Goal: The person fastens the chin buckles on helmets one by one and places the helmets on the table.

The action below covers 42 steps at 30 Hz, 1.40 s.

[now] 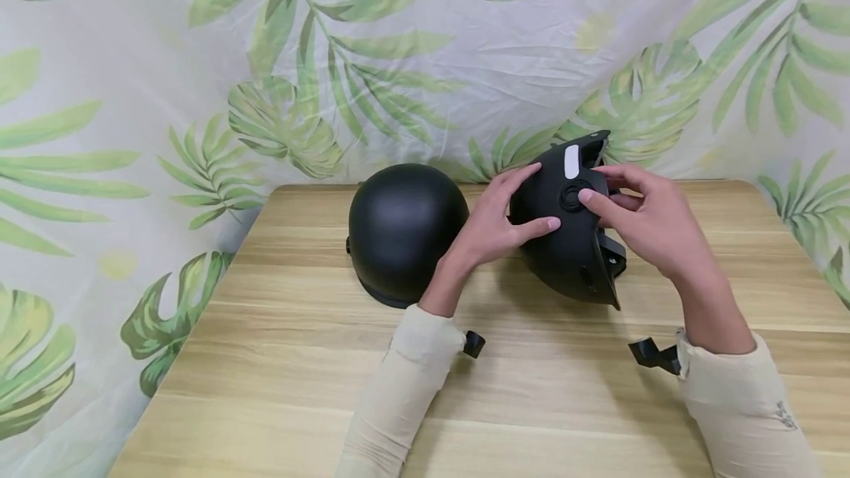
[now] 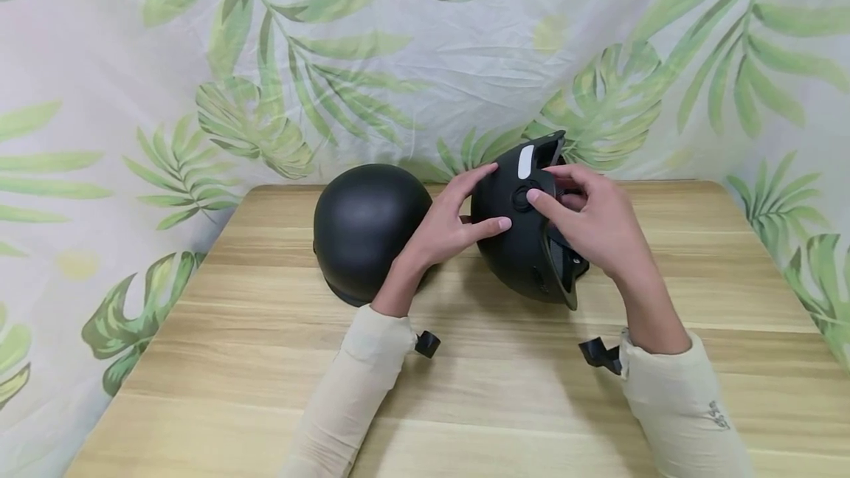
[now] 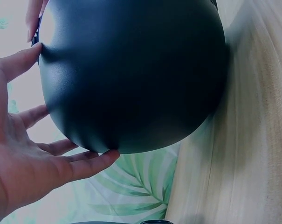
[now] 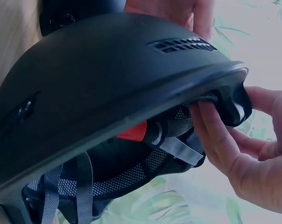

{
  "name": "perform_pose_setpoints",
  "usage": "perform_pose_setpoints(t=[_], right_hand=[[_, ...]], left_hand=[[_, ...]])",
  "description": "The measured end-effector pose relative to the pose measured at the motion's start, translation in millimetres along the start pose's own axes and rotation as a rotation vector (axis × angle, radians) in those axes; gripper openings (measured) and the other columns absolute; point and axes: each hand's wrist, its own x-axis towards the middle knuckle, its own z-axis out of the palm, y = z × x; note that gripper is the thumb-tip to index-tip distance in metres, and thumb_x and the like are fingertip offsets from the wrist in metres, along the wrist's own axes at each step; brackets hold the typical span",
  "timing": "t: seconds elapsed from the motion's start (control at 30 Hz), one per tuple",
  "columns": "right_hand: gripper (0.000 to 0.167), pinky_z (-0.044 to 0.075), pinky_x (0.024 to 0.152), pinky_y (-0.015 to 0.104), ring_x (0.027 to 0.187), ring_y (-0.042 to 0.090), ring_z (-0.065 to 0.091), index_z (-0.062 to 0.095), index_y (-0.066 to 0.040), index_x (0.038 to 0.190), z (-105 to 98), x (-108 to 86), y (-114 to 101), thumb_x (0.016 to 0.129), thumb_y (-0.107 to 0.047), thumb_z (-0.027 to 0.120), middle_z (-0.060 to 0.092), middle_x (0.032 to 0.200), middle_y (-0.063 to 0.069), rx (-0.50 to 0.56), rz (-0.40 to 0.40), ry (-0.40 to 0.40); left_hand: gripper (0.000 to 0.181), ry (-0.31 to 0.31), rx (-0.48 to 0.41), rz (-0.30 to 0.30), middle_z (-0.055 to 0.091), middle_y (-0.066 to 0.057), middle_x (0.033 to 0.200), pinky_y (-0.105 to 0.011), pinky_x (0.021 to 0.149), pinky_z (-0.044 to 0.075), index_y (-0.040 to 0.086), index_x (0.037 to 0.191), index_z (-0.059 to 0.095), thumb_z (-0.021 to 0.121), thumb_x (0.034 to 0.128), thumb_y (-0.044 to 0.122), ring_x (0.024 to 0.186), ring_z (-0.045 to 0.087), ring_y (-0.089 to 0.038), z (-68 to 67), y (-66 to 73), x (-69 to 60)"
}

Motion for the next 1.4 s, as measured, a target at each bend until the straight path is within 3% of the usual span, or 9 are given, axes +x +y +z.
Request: perform_pose_setpoints(t=[0.1,0.47,0.63,0.73,0.83,0.97,1.27,1.4], right_hand=[[0.057,0.058,0.077,0.015,0.093,-0.012,0.069,0.057,-0.006,0.150,0,0.2,1,0.103,-0.036,0.070,0.062,0.135,0.016,0.024,-0.013,0.005],[0.048,0.062,0.079,0.023,0.097,-0.003,0.073,0.060,-0.002,0.147,-2,-1.4,3,0.105,-0.024,0.068,0.064,0.112,-0.001,0.211,0.013,0.042],[0.041,0.063,0.074,0.025,0.088,0.006,0.075,0.067,-0.001,0.139,-6,1.3,10,0.101,-0.016,0.074,0.067,0.107,0.001,0.472,0.015,0.119],[0.030,0.063,0.072,0.026,0.087,0.011,0.075,0.072,-0.004,0.128,-10,2.9,14,0.098,-0.008,0.076,0.070,0.107,0.005,0.683,-0.002,0.130],[0.023,0.063,0.072,0.026,0.087,0.013,0.075,0.075,-0.008,0.121,-13,4.2,17,0.098,-0.005,0.075,0.072,0.107,0.006,0.798,-0.006,0.125],[0.021,0.064,0.072,0.028,0.086,0.016,0.077,0.075,-0.007,0.119,-15,5.1,21,0.100,-0.001,0.071,0.073,0.107,0.007,0.868,-0.010,0.110],[0.024,0.064,0.072,0.033,0.088,0.024,0.079,0.068,0.000,0.124,-26,6.2,33,0.103,0.008,0.061,0.075,0.113,0.013,1.081,0.014,0.067],[0.023,0.064,0.072,0.033,0.088,0.025,0.079,0.068,0.003,0.124,-29,7.5,35,0.104,0.009,0.058,0.076,0.114,0.015,1.099,-0.006,0.035]], left_hand=[[0.083,-0.001,-0.006,-0.005,0.036,-0.004,0.165,-0.045,0.123,0.037,0.031,0.164,0.040,0.081,0.0928,0.045,0.151,0.038,-0.019,0.1,0.0,0.0],[0.084,-0.003,-0.010,-0.003,0.036,-0.005,0.166,-0.044,0.121,0.039,0.030,0.164,0.040,0.081,0.0925,0.044,0.151,0.038,-0.019,0.3,2.1,-0.5],[0.083,0.007,-0.040,0.010,0.032,-0.004,0.169,-0.046,0.117,0.045,0.027,0.165,0.039,0.080,0.0943,0.042,0.153,0.035,-0.019,-1.8,2.7,-1.1],[0.082,0.021,-0.072,0.012,0.034,-0.002,0.168,-0.044,0.116,0.047,0.026,0.165,0.038,0.079,0.0951,0.039,0.153,0.035,-0.017,-3.7,1.6,-1.1],[0.082,0.027,-0.097,-0.003,0.036,0.000,0.167,-0.044,0.115,0.048,0.027,0.165,0.038,0.080,0.0951,0.039,0.151,0.036,-0.016,-5.2,0.0,-1.3],[0.085,0.010,-0.084,-0.029,0.034,0.000,0.168,-0.047,0.118,0.044,0.028,0.166,0.035,0.079,0.0950,0.042,0.152,0.037,-0.019,-5.9,-1.7,-1.2],[0.087,-0.030,-0.111,-0.065,0.030,0.001,0.171,-0.046,0.109,0.053,0.027,0.169,0.028,0.076,0.0971,0.045,0.153,0.041,-0.029,-4.5,-3.8,-0.8],[0.087,-0.020,-0.138,-0.061,0.031,0.001,0.171,-0.047,0.108,0.054,0.027,0.168,0.030,0.077,0.0967,0.043,0.151,0.044,-0.029,-4.2,-4.0,-1.2]])
